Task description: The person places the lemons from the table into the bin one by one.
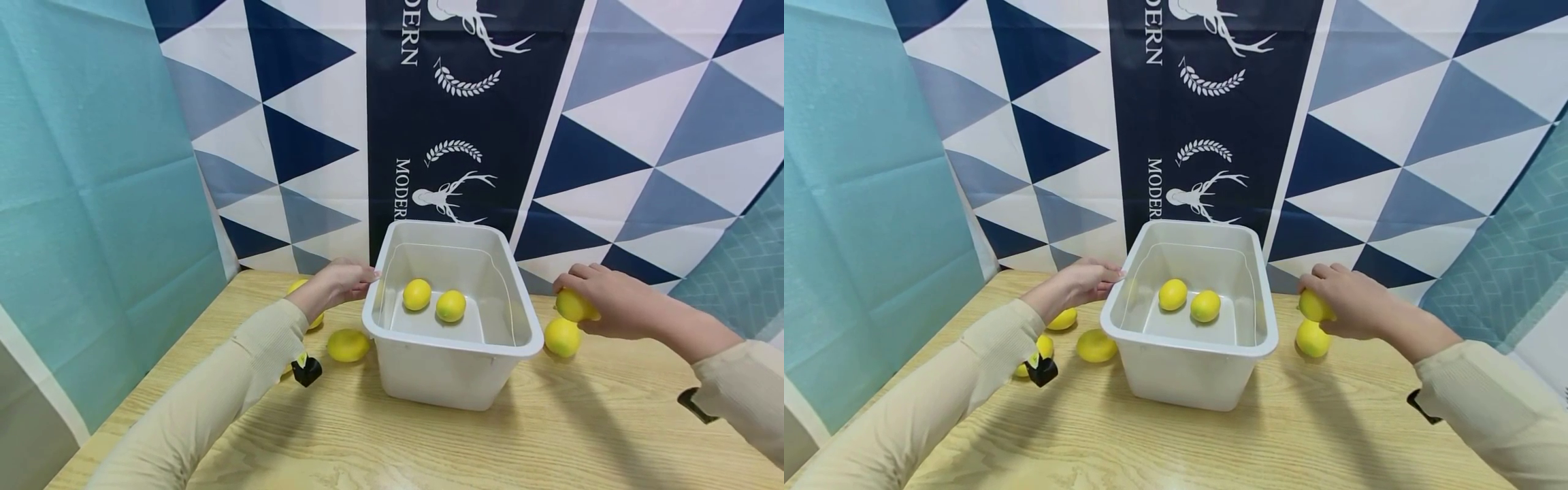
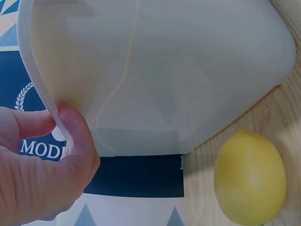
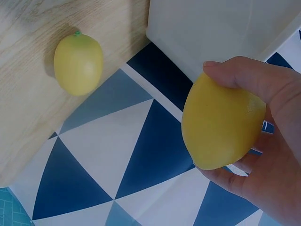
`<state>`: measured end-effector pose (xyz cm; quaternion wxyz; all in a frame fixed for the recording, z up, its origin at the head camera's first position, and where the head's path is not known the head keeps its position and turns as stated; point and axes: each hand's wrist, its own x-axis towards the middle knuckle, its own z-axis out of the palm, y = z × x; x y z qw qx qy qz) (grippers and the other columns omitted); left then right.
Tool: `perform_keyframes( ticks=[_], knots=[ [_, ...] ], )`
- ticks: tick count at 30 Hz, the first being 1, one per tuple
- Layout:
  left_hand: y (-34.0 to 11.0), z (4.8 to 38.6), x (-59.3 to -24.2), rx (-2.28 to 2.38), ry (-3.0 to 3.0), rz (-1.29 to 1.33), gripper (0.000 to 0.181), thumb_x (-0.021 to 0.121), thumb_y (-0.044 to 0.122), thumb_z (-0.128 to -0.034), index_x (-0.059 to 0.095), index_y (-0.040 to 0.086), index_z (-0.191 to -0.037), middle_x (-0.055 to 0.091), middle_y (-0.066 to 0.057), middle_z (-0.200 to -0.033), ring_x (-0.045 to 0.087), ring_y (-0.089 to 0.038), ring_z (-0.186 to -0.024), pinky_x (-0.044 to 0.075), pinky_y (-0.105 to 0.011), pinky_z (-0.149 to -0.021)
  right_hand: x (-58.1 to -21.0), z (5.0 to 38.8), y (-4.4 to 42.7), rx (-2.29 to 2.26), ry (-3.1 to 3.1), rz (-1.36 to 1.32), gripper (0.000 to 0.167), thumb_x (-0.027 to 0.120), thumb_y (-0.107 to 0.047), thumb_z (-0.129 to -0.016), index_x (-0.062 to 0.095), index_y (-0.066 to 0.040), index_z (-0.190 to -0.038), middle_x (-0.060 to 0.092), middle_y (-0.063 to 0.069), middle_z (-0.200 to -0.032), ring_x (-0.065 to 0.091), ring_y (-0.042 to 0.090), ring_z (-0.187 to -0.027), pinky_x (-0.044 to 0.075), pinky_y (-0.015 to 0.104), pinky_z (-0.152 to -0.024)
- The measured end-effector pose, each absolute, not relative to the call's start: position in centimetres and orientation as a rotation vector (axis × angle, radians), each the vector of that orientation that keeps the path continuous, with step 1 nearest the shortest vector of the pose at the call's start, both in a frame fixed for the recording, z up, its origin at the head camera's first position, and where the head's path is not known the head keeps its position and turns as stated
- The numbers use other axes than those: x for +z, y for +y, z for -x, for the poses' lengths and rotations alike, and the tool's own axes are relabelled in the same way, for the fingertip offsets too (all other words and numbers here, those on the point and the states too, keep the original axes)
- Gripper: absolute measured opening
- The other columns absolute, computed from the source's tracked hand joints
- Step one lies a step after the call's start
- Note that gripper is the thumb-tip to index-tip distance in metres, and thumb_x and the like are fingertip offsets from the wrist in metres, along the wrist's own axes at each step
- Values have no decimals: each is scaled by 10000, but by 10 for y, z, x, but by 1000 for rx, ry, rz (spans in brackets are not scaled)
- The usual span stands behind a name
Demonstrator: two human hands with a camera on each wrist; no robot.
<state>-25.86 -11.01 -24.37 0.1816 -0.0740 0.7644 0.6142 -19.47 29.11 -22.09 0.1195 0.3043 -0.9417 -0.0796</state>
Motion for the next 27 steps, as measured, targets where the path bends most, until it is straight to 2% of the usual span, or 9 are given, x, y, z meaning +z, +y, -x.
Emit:
perform_keyframes(
  ticks=[15,27],
  knots=[
    [-108,258,-245,1739,2138,229,343,626,157,-925,580,55,-1249,574,-92,-1241,584,-212,-1022,518,-280,-998,-202,197,284,-217,-2795,-900,569,894,-102,-595,620,-154,-1090,590,-7,-965,528,141,-837,568,337,-719],
    [-108,258,-243,1750,2129,219,372,622,142,-926,560,36,-1278,556,-105,-1275,573,-212,-1036,504,-286,-1021,-188,205,276,-164,-2871,-870,527,863,-106,-641,607,-159,-1098,589,22,-970,531,164,-846,576,373,-728]
  ],
)
